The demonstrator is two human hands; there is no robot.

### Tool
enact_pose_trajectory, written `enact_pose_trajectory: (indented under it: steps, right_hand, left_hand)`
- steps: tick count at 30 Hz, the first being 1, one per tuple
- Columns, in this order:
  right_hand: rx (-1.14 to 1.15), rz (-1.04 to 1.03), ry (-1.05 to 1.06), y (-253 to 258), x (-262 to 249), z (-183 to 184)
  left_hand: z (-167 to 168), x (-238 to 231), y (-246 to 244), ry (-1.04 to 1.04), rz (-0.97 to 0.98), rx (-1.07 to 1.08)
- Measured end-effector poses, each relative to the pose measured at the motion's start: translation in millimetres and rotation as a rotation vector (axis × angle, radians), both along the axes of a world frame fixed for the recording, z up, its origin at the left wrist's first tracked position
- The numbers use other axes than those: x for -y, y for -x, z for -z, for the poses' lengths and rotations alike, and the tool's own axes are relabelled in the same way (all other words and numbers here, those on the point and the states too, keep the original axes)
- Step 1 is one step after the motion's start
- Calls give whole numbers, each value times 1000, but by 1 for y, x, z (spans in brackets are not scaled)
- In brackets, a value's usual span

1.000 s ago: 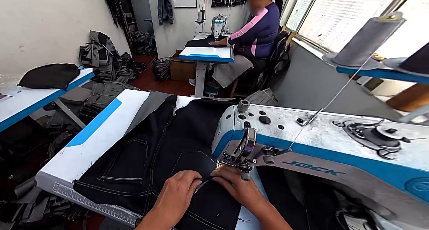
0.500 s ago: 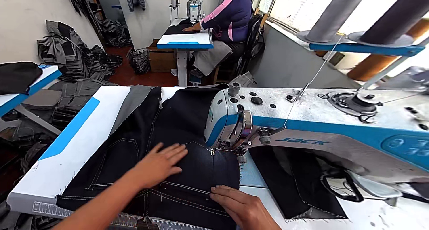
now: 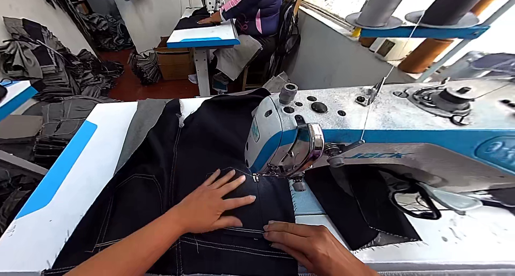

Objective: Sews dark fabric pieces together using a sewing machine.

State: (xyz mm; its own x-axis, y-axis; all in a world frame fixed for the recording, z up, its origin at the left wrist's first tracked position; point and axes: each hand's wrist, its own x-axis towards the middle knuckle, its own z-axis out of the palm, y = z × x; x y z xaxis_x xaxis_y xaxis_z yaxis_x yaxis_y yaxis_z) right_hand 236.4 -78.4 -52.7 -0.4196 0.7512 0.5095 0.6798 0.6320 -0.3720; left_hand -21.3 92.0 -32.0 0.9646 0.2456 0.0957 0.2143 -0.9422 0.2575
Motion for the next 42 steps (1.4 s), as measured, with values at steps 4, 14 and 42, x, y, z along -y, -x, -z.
enact_pose_trajectory:
  steps: [4,14,42]
  right_hand:
    - [-36,20,9,3,-1,-1]
    - [290,64,-262,25,-8,-14]
    - [218,188,-151,21,17,-2]
  left_hand:
    - [2,-4,6,-13,79,-44]
    - [1,-8,2,-20,258,-22]
    - [-4,14,-18,-5,-32,19]
